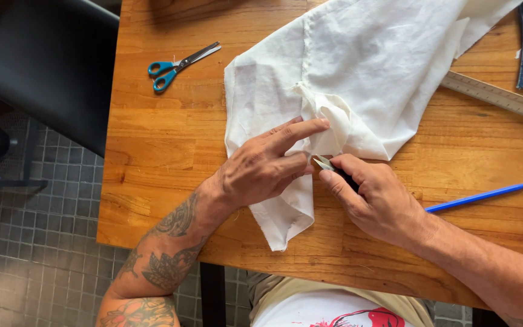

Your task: The person uses a seam ripper to carefully cut and remove stitches from a white fabric garment laid on a wooden table. The person holds the fabric with one hand and manipulates the tool with the other to separate the seams.

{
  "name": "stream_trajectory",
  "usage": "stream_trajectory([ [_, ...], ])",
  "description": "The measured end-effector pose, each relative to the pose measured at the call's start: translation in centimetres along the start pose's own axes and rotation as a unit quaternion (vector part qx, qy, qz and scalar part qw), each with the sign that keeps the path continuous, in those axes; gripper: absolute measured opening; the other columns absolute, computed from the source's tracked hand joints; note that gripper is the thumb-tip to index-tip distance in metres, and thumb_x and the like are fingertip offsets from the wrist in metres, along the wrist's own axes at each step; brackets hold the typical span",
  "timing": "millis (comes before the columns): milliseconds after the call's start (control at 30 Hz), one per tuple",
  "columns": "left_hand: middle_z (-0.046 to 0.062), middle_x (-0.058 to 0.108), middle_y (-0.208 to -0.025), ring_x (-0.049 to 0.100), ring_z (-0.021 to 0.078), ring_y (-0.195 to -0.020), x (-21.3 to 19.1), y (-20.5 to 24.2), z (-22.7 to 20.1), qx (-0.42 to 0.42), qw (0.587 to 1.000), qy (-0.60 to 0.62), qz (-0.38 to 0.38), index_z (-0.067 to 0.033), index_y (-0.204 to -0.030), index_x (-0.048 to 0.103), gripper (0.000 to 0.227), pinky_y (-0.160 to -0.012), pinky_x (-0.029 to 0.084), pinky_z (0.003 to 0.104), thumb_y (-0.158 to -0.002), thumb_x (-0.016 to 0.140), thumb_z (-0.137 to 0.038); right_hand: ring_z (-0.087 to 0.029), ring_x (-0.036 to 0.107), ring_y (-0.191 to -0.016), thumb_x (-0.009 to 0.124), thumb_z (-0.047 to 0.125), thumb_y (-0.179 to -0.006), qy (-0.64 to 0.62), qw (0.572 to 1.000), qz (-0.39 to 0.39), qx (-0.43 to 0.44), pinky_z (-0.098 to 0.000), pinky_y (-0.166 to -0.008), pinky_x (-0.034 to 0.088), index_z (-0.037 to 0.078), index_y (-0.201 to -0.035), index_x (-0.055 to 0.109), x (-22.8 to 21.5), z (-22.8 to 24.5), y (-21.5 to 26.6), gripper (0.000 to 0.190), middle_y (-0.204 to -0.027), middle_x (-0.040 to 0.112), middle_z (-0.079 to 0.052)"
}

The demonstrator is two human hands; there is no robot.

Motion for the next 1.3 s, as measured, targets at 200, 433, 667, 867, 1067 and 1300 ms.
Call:
stream_trajectory([
  [200, 0.019, 0.063, -0.172, 0.079, 0.0362, -0.144, 0.7, 0.1, -0.5, 0.02, 0.999, -0.028, 0.0, -0.0045, -0.092, 0.069, 0.028, -0.136, 0.052, 0.046, -0.116, 0.079, -0.013, -0.038, 0.069, -0.068, 0.066, 0.041, -0.116, -0.015, 1.0, 0.016, 0.0, -0.055, -0.066, 0.058, 0.018, -0.11, 0.081, 0.3, -0.1, 0.0, 0.027, -0.091, 0.078, -0.024],
  [433, 0.02, 0.064, -0.17, 0.078, 0.039, -0.144, 1.0, -0.1, -0.7, 0.025, 0.999, -0.038, 0.004, -0.0035, -0.091, 0.068, 0.028, -0.134, 0.054, 0.048, -0.116, 0.078, -0.01, -0.04, 0.068, -0.064, 0.065, 0.041, -0.116, -0.016, 1.0, 0.015, 0.007, -0.055, -0.063, 0.056, 0.017, -0.106, 0.082, -0.1, 0.7, -0.1, 0.031, -0.093, 0.078, -0.026],
  [667, 0.02, 0.065, -0.169, 0.078, 0.0395, -0.143, 1.0, -0.1, -0.8, 0.025, 0.999, -0.039, 0.001, -0.0042, -0.091, 0.068, 0.028, -0.134, 0.055, 0.049, -0.116, 0.077, -0.01, -0.038, 0.068, -0.063, 0.065, 0.042, -0.116, -0.014, 1.0, 0.011, 0.016, -0.0535, -0.061, 0.056, 0.016, -0.104, 0.082, 0.0, 0.2, 0.0, 0.033, -0.09, 0.077, -0.025],
  [867, 0.021, 0.065, -0.168, 0.08, 0.0388, -0.14, 1.1, 0.2, -0.5, 0.026, 0.999, -0.034, -0.003, -0.0044, -0.09, 0.067, 0.029, -0.133, 0.055, 0.049, -0.118, 0.074, -0.011, -0.037, 0.066, -0.062, 0.066, 0.04, -0.115, -0.015, 1.0, 0.013, 0.02, -0.0532, -0.06, 0.054, 0.016, -0.102, 0.083, -0.1, 0.4, -0.3, 0.033, -0.088, 0.075, -0.026],
  [1067, 0.021, 0.066, -0.167, 0.08, 0.0392, -0.138, 1.0, 0.1, -0.5, 0.023, 0.999, -0.035, -0.006, -0.004, -0.091, 0.067, 0.029, -0.132, 0.056, 0.05, -0.117, 0.075, -0.011, -0.027, 0.064, -0.061, 0.07, 0.039, -0.113, -0.041, 0.999, 0.009, 0.025, -0.0482, -0.059, 0.055, 0.015, -0.096, 0.084, -0.1, -0.5, -0.6, 0.032, -0.083, 0.078, -0.02],
  [1300, 0.02, 0.064, -0.169, 0.076, 0.04, -0.145, 0.9, 0.3, -0.3, 0.021, 0.999, -0.028, -0.001, -0.0056, -0.091, 0.067, 0.03, -0.132, 0.055, 0.05, -0.119, 0.073, -0.014, -0.026, 0.058, -0.058, 0.067, 0.041, -0.115, -0.043, 0.998, 0.031, 0.018, -0.0471, -0.058, 0.053, 0.012, -0.091, 0.081, 0.1, -1.1, -1.1, 0.04, -0.074, 0.073, -0.02],
])
Point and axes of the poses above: each hand's wrist, its own y-axis away from the middle knuckle, its own x-axis out of the palm, z = x × y, the point moved 7 cm from there along -y, towards the middle knuckle
